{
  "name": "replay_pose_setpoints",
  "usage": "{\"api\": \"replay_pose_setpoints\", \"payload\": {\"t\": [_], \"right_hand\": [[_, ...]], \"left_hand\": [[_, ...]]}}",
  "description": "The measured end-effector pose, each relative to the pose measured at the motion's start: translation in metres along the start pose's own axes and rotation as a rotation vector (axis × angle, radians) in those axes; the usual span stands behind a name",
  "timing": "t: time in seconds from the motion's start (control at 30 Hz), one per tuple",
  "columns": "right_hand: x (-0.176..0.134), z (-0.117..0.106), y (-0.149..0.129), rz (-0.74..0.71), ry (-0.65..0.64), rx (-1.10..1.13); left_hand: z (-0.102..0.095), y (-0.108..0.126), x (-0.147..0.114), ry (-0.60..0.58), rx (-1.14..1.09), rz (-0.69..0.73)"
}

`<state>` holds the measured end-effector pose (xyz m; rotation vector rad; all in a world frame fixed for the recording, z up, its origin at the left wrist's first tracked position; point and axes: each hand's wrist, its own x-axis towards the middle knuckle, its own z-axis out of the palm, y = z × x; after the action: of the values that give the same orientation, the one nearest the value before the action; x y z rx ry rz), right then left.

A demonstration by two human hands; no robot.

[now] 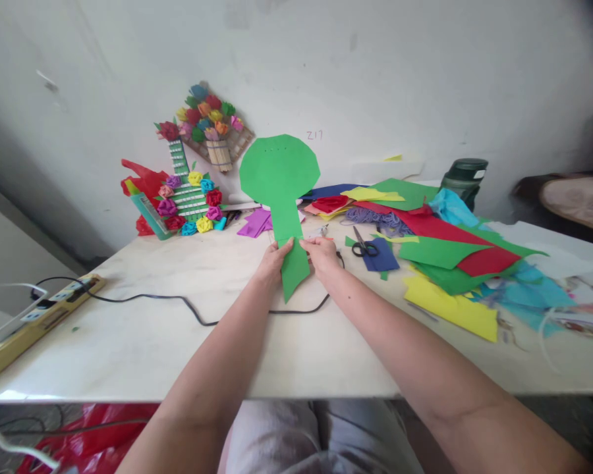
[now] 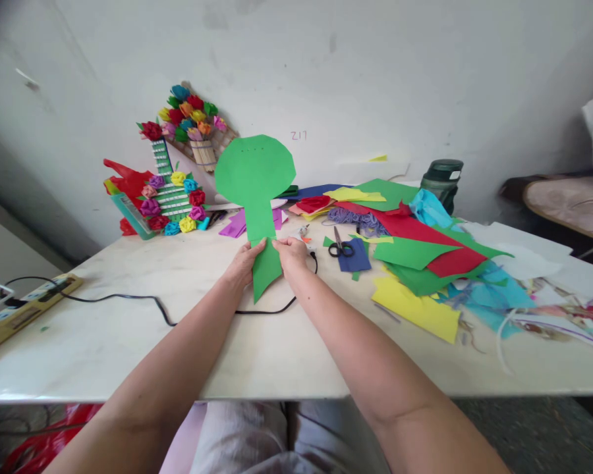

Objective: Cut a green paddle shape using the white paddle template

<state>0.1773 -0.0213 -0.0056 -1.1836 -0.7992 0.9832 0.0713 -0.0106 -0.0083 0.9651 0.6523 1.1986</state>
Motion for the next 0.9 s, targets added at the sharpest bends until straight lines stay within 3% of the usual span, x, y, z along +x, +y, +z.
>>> {"api": "replay_pose_setpoints", "payload": {"t": [0.23, 0.63, 0.9], "right_hand": [[-0.0043, 0.0012, -0.0041, 0.030, -0.055, 0.122], [0.0036, -0.0018, 0.0015, -0.022, 0.028, 0.011], [0.0019, -0.0001, 0.0020, -0.006, -0.052, 0.118]], "left_hand": [[-0.0021, -0.0009, 0.0005, -0.009, 0.016, 0.000], [0.0002, -0.0013, -0.0007, -0.065, 0.023, 0.000], [-0.0010, -0.0010, -0.0017, -0.078, 0.047, 0.000]]}}
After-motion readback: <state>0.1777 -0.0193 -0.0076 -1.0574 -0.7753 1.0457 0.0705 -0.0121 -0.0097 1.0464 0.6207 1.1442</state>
